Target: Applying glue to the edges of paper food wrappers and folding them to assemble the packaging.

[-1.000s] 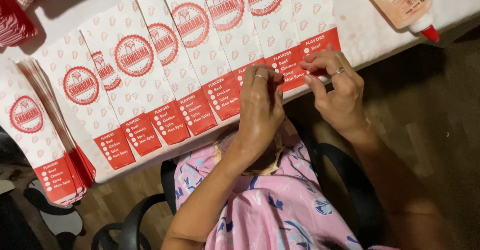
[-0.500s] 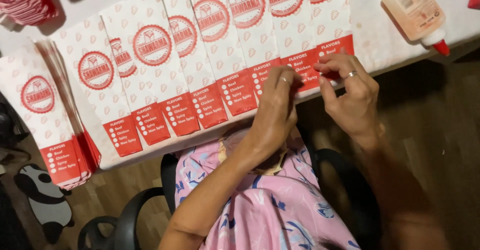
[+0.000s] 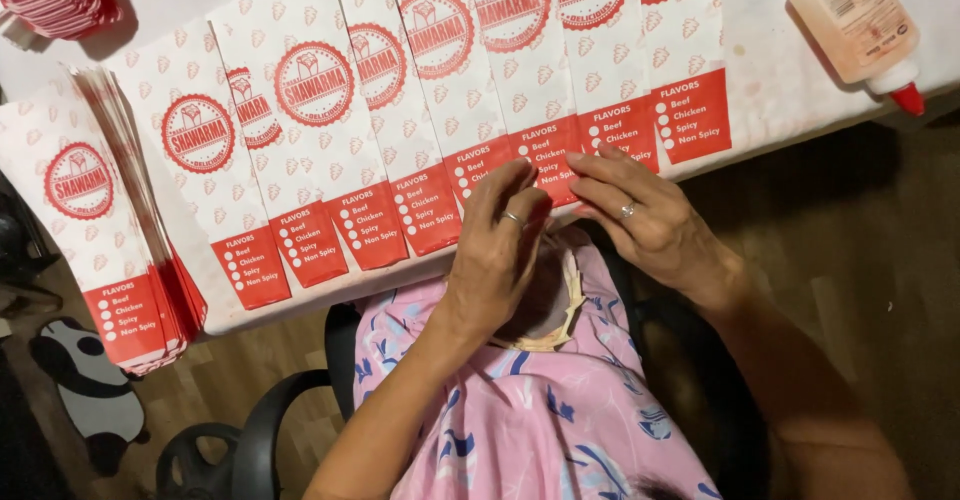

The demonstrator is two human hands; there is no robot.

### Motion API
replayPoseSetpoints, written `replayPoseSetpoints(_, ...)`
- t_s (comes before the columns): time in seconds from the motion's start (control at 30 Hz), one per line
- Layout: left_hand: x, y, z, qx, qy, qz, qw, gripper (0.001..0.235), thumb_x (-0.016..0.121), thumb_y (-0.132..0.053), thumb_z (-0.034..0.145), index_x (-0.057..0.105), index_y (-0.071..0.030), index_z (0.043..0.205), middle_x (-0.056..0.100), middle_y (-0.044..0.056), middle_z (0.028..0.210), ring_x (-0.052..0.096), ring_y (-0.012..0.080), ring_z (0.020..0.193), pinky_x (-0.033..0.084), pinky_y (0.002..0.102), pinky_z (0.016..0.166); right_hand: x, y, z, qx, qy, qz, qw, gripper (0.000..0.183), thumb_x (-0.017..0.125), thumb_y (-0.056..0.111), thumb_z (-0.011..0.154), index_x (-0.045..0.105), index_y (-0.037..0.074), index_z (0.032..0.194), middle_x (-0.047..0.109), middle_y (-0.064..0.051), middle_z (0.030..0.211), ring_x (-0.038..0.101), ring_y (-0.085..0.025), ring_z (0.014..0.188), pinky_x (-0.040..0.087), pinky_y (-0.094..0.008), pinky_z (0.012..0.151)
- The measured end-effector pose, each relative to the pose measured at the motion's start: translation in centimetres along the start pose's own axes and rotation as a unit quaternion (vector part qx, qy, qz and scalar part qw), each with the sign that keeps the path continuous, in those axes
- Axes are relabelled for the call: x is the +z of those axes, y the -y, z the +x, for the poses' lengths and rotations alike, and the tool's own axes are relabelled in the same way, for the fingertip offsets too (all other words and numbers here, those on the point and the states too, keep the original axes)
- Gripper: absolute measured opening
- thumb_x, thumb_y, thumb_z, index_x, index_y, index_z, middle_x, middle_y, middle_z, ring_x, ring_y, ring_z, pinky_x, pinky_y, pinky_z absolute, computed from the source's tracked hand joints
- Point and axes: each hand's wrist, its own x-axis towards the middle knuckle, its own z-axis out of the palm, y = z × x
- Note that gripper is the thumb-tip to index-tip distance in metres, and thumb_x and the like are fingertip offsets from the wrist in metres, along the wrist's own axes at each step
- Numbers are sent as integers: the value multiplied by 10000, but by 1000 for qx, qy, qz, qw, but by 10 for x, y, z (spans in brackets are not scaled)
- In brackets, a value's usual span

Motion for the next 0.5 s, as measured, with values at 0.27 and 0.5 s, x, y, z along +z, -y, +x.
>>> replayPoseSetpoints(0.27,-1,1,-5,25,-28,15,999,96,714,-44,953,679,11,1024,649,204,1181,671,377,1141,547,453,996,-1,-4,-7,-15,-13,5,1000,111,689,-32,965,735,-69,1059,725,-230,1184,723,-399,1071,541,-526,1057)
replayPoseSetpoints(0.5,1,3,-6,45,-41,36,997,92,734,-55,949,705,12,1004,669,201,1170,677,363,1127,558,444,985,-1,-7,-9,-26,-21,3,999,81,708,-36,954,749,-61,1019,735,-237,1172,731,-396,1057,541,-536,1061)
